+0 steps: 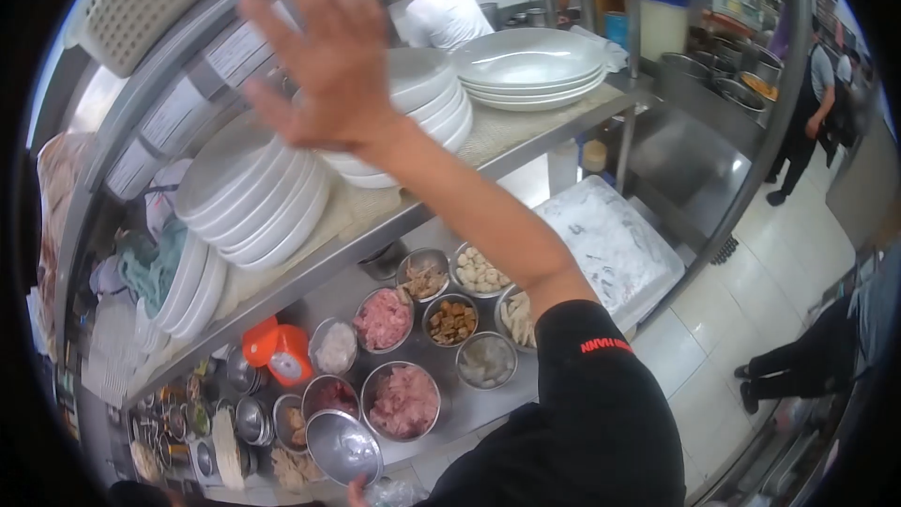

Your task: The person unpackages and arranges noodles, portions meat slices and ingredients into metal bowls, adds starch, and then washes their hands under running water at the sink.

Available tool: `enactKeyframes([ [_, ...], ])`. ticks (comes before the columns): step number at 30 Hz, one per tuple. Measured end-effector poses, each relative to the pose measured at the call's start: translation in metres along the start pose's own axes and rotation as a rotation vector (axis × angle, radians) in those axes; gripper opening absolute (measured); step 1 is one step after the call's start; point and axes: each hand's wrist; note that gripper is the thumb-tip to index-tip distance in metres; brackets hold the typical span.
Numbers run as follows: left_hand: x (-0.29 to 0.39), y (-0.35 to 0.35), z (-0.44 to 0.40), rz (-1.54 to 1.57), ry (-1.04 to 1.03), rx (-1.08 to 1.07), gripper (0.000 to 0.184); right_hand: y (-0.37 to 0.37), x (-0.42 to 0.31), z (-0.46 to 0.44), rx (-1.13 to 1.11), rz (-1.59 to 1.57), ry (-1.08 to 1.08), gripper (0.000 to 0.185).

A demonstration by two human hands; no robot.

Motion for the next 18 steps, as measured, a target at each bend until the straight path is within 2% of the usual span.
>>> enactKeyframes([
  [1, 0.001, 0.0, -0.001, -0.001, 0.002, 0.0, 0.032, 0.013, 0.021, -0.004, 0.077, 0.014, 0.041, 0.055],
  [2, 0.002, 0.0, -0.003, -0.003, 0.001, 0.0, 0.032, 0.028, 0.051, -0.001, 0.073, 0.156, 0.075, 0.05],
  [3, 0.002, 0.001, -0.005, -0.003, 0.005, 0.004, 0.032, 0.055, 0.064, -0.016, 0.119, 0.264, 0.042, 0.039],
  [5, 0.004, 0.001, -0.007, 0.003, 0.007, 0.016, 0.032, 0.086, 0.116, -0.017, 0.302, 0.342, -0.282, 0.034],
  [6, 0.004, 0.003, -0.008, 0.008, 0.006, 0.028, 0.033, 0.108, 0.176, -0.011, 0.401, 0.574, -0.143, 0.032],
  [7, 0.004, 0.006, -0.008, 0.006, 0.006, 0.035, 0.033, 0.133, 0.213, -0.014, 0.389, 0.731, -0.141, 0.027],
  [9, 0.001, 0.01, -0.007, 0.005, 0.006, 0.05, 0.033, 0.162, 0.269, -0.013, 0.441, -0.158, -0.613, 0.041],
  [10, 0.001, 0.011, -0.007, 0.007, 0.006, 0.056, 0.033, 0.163, 0.265, -0.015, 0.43, -0.171, -0.623, 0.041],
  [12, 0.0, 0.01, -0.005, 0.003, 0.008, 0.064, 0.033, 0.168, 0.247, -0.025, 0.386, -0.186, -1.007, 0.036],
  [14, 0.001, 0.01, -0.004, 0.006, 0.01, 0.064, 0.033, 0.185, 0.256, -0.018, 0.391, -0.138, -0.998, 0.038],
  [16, 0.001, 0.008, -0.003, 0.005, 0.01, 0.06, 0.033, 0.201, 0.26, -0.015, 0.028, -0.266, -1.253, 0.033],
  [17, 0.001, 0.007, -0.003, 0.006, 0.009, 0.06, 0.033, 0.176, 0.203, -0.01, 0.164, -0.631, -1.209, 0.028],
  [18, 0.0, 0.006, -0.002, 0.006, 0.011, 0.057, 0.033, 0.153, 0.17, -0.003, 0.22, -0.717, -1.195, 0.028],
])
Point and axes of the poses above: each hand's wrist, its own z-axis away from the middle knuckle, its own y-axis out of the back of the hand, x = y × z, and after that the axes turned 7 degrees about -z, right-handed
